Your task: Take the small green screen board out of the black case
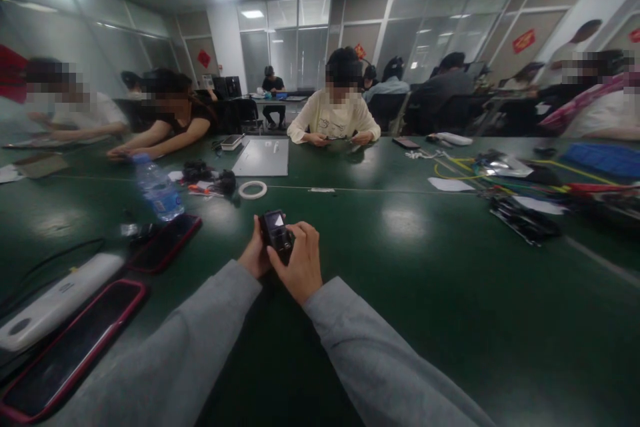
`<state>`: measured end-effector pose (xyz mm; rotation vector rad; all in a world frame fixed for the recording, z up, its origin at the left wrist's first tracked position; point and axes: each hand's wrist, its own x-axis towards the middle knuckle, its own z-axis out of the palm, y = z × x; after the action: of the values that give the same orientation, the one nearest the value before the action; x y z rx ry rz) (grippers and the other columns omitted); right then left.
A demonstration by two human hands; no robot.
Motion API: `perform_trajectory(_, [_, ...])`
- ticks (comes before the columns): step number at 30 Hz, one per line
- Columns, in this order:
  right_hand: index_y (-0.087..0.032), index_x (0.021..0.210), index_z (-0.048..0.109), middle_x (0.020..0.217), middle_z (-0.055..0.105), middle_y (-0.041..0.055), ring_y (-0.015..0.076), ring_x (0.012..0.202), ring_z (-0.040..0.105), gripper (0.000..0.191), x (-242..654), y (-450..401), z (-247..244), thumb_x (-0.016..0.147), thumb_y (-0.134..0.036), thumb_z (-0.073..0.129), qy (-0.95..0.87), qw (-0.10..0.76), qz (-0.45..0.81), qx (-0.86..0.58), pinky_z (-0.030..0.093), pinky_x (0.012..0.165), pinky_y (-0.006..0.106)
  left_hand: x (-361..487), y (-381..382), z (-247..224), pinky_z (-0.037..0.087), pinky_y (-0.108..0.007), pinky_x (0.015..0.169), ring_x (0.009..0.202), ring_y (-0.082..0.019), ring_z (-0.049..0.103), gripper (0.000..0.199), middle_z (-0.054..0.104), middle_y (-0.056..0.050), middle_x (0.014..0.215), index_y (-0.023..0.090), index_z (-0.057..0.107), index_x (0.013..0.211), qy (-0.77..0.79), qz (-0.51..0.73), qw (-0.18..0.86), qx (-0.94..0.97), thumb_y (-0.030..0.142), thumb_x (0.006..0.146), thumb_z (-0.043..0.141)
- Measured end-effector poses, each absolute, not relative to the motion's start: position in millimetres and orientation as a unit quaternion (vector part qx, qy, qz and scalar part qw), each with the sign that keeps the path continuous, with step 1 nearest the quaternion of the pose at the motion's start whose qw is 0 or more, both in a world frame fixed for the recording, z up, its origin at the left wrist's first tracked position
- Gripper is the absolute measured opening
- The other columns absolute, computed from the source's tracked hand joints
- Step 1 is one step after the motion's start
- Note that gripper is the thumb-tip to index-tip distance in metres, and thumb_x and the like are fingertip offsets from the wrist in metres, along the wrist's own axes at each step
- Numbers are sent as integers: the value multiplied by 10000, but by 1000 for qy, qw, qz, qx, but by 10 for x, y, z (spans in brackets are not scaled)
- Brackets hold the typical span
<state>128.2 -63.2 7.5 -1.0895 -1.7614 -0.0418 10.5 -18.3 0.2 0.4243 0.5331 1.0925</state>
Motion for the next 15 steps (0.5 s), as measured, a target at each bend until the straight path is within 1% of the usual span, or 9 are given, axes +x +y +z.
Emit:
perform_trajectory(3, [-151,1219,375,1260,393,132,258,1208,367,496,1277,-696,139,822,-375,570,-729,514,-88,-443,332,1008,452,84,-188,1,454,-377,867,882,-226,615,693,657,-89,922,171,596,1118,234,515,802,190,710,754,357])
perform_trajectory(7, [-177,1276,318,1355,340,111,247,1278,308,500,1232,-775,206,844,-306,534,-781,473,-122,-389,302,1034,445,56,-200,27,430,-354,913,980,-227,594,702,642,-102,1035,157,589,1126,197,513,818,168,703,772,326])
perform_trajectory(12, [-174,1282,308,1386,307,110,248,1302,279,491,1201,-780,197,851,-289,513,-779,468,-121,-399,278,1049,457,46,-205,43,408,-372,950,1047,-248,571,720,634,-121,1071,134,580,1133,193,522,816,152,703,774,323])
perform_trajectory(15, [-177,1282,320,1378,328,97,244,1315,256,469,1204,-760,180,860,-299,484,-791,443,-95,-410,247,1069,465,53,-212,50,402,-382,961,1056,-253,568,712,638,-119,1059,143,587,1122,176,507,827,169,708,763,345])
